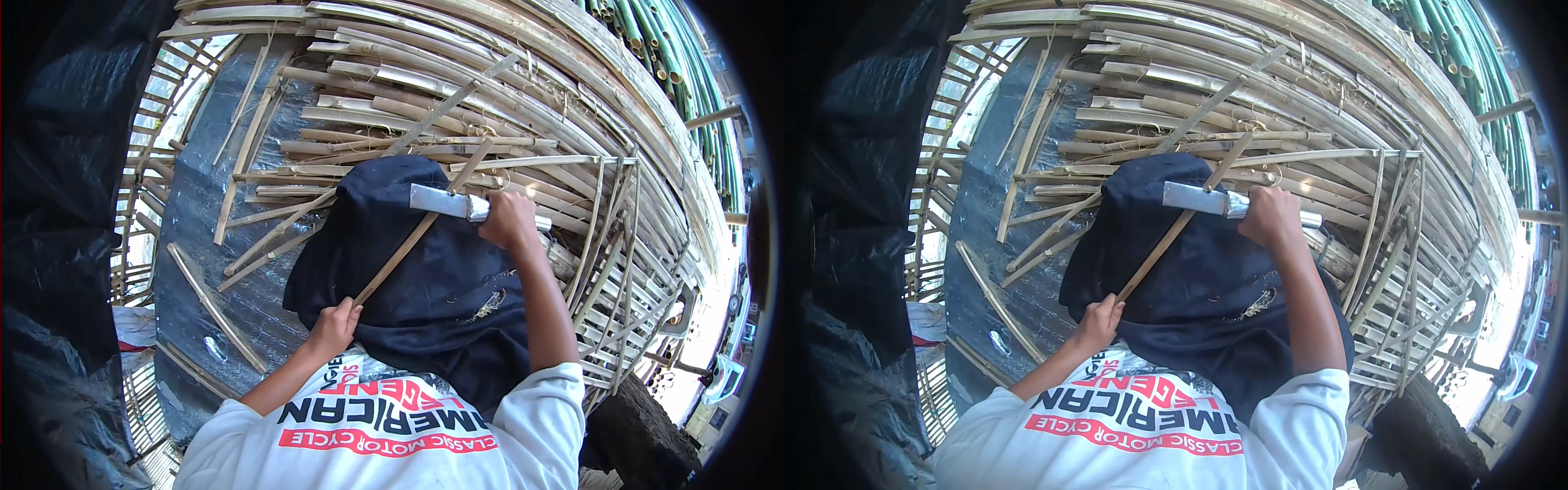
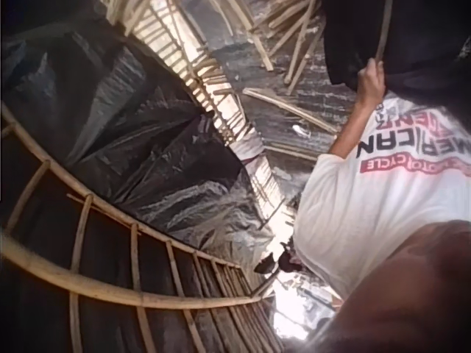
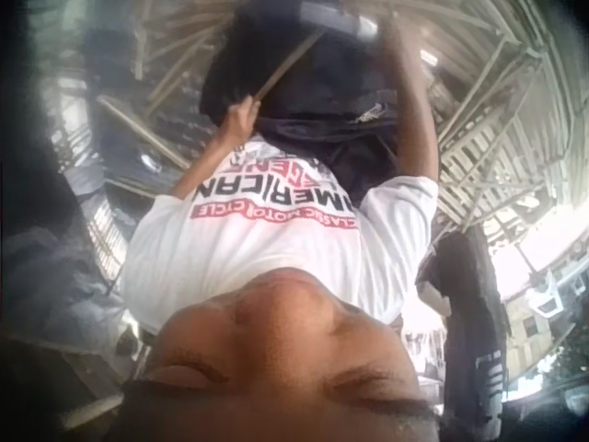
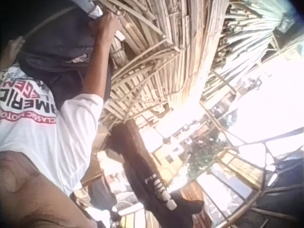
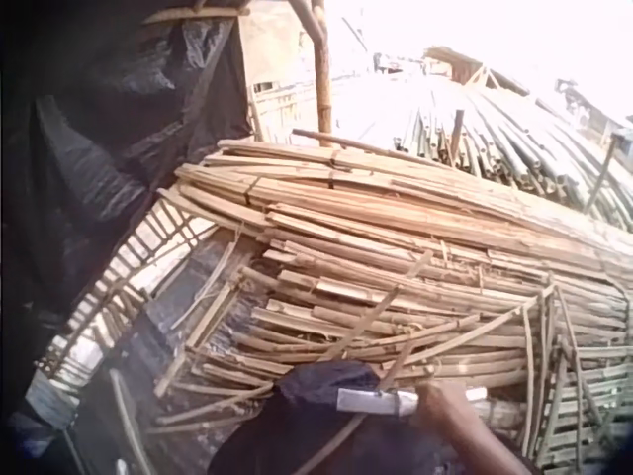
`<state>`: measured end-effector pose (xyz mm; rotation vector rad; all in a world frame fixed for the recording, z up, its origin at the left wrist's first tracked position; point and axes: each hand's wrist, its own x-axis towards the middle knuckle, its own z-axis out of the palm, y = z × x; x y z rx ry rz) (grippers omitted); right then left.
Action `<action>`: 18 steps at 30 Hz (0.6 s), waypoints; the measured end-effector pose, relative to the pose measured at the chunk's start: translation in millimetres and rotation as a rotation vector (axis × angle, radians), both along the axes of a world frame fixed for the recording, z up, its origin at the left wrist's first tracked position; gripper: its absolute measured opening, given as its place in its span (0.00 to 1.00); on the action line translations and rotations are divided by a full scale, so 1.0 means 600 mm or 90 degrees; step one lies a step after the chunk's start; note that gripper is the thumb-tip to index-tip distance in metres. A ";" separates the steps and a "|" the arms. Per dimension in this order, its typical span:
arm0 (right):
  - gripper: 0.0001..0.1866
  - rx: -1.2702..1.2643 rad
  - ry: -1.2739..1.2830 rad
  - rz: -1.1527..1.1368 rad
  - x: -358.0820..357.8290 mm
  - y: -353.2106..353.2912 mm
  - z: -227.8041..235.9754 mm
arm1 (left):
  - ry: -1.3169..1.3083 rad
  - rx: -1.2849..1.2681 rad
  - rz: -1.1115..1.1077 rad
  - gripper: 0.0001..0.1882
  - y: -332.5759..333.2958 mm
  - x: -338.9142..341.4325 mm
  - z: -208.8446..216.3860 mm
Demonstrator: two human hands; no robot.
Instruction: The person scrapes a long bamboo stick with a knife, removing thin layers of the outer bark while holding the stick over a black cloth on their lap.
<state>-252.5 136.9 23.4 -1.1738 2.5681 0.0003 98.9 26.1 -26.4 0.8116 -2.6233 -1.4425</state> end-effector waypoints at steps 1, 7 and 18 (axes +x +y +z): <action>0.15 -0.002 0.026 -0.011 -0.003 0.003 -0.001 | 0.004 0.002 0.002 0.15 0.001 -0.002 0.003; 0.13 -0.105 0.083 -0.232 -0.024 0.024 0.033 | 0.007 -0.020 0.007 0.14 0.010 -0.003 0.004; 0.14 0.137 0.018 0.058 0.040 -0.012 0.021 | -0.004 -0.035 -0.017 0.13 0.004 0.005 0.001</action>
